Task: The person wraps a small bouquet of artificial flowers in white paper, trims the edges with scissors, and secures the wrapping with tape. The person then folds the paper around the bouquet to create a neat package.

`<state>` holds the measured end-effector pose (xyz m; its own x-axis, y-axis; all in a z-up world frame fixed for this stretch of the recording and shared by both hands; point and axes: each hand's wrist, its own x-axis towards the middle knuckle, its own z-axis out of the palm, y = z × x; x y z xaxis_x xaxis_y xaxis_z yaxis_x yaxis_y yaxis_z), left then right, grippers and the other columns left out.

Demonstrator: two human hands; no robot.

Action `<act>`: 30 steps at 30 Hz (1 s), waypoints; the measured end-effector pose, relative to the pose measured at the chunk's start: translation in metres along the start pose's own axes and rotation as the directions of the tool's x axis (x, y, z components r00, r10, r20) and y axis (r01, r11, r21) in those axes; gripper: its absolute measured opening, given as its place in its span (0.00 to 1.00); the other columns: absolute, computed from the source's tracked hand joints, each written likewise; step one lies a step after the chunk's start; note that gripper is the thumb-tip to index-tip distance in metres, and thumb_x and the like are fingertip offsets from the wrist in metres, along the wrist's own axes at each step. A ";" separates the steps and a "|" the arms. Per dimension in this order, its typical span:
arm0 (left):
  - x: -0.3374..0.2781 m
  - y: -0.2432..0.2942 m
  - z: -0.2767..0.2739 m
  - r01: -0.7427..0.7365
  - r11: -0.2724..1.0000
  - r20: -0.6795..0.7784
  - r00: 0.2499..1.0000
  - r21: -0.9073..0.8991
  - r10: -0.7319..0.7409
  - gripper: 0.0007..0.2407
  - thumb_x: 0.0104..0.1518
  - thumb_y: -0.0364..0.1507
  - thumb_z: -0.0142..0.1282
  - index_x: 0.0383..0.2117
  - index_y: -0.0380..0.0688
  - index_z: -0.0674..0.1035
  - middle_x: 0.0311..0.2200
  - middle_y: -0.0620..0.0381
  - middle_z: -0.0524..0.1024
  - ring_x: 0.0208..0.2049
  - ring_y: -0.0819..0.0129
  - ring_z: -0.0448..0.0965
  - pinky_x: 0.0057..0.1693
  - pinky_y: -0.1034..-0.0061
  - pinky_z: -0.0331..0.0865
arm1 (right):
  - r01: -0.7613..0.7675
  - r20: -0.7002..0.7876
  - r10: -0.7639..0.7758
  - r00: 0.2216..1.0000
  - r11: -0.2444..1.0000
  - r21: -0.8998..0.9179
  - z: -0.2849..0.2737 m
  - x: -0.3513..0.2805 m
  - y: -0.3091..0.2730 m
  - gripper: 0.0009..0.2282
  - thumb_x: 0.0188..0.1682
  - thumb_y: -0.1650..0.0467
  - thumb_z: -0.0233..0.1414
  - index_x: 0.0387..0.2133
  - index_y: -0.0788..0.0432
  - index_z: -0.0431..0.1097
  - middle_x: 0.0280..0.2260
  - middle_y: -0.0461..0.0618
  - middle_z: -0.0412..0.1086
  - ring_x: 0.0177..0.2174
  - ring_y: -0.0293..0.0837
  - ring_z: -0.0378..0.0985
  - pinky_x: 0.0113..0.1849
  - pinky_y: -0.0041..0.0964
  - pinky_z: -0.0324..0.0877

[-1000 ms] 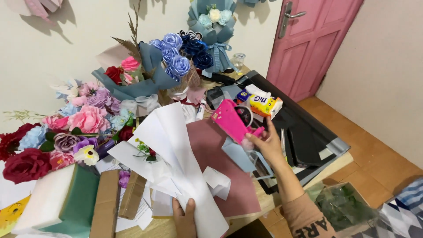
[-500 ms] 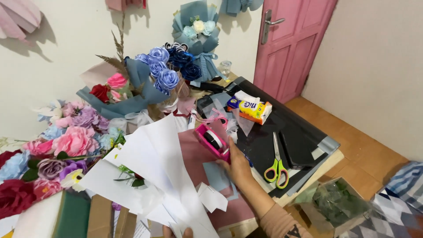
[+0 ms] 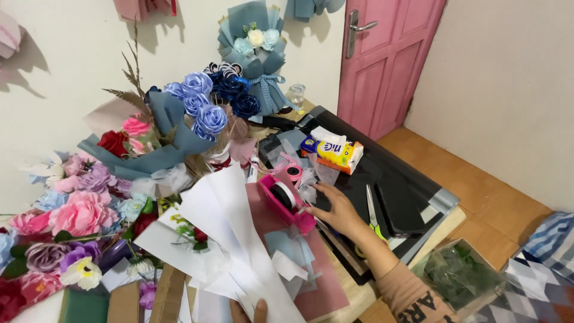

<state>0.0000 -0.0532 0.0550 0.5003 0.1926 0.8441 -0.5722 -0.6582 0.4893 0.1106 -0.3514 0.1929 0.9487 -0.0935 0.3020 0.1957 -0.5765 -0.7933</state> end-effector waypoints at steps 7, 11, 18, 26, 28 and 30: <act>-0.007 -0.006 0.033 0.891 0.189 0.364 0.351 -0.412 -0.863 0.31 0.45 0.26 0.59 0.62 0.43 0.69 0.46 0.37 0.81 0.40 0.52 0.81 0.45 0.65 0.73 | 0.120 -0.145 -0.110 0.983 0.991 0.057 -0.021 -0.028 -0.021 0.18 0.47 0.62 0.57 0.52 0.49 0.72 0.56 0.49 0.70 0.55 0.43 0.73 0.50 0.36 0.68; 0.029 0.024 0.012 0.911 0.189 0.402 0.338 -0.365 -0.851 0.36 0.41 0.26 0.64 0.65 0.47 0.66 0.53 0.49 0.79 0.48 0.64 0.79 0.54 0.72 0.72 | 0.034 -0.117 0.034 0.993 0.842 0.539 0.011 -0.077 -0.049 0.12 0.48 0.73 0.56 0.45 0.63 0.75 0.41 0.50 0.78 0.41 0.36 0.77 0.47 0.29 0.70; 0.098 0.097 -0.048 0.864 -0.015 0.707 0.401 -0.503 -0.582 0.37 0.42 0.32 0.65 0.64 0.51 0.63 0.56 0.48 0.76 0.50 0.58 0.78 0.51 0.62 0.76 | -0.098 0.361 -0.112 0.926 0.852 0.515 0.035 -0.111 -0.105 0.34 0.42 0.61 0.60 0.62 0.58 0.58 0.60 0.51 0.65 0.58 0.44 0.68 0.56 0.40 0.64; 0.142 0.101 -0.086 0.964 0.254 0.681 0.239 -0.080 -0.693 0.36 0.36 0.32 0.70 0.60 0.51 0.70 0.53 0.60 0.80 0.55 0.68 0.77 0.56 0.71 0.75 | -0.105 0.380 0.015 0.925 0.970 0.217 0.046 -0.127 -0.152 0.32 0.35 0.56 0.65 0.56 0.46 0.68 0.50 0.42 0.73 0.50 0.38 0.74 0.48 0.33 0.69; 0.143 0.104 -0.086 0.970 0.126 0.662 0.234 -0.207 -0.712 0.30 0.43 0.26 0.64 0.58 0.47 0.72 0.51 0.53 0.82 0.53 0.63 0.79 0.56 0.68 0.75 | 0.016 0.335 -0.117 0.935 0.957 0.289 0.050 -0.127 -0.145 0.31 0.39 0.63 0.64 0.60 0.51 0.64 0.53 0.43 0.71 0.53 0.39 0.71 0.52 0.34 0.66; 0.134 0.094 -0.083 0.959 0.077 0.670 0.247 -0.273 -0.700 0.30 0.43 0.24 0.64 0.58 0.45 0.71 0.49 0.50 0.82 0.51 0.60 0.80 0.53 0.65 0.76 | -0.053 0.399 -0.135 0.907 0.903 0.426 0.044 -0.124 -0.140 0.31 0.40 0.64 0.63 0.60 0.55 0.64 0.55 0.46 0.70 0.55 0.41 0.72 0.55 0.36 0.65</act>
<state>-0.0412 -0.0288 0.2322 0.9595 0.0203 -0.2809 0.2583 0.3333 0.9067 -0.0239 -0.2229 0.2432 0.9332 0.3166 0.1701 0.2323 -0.1705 -0.9576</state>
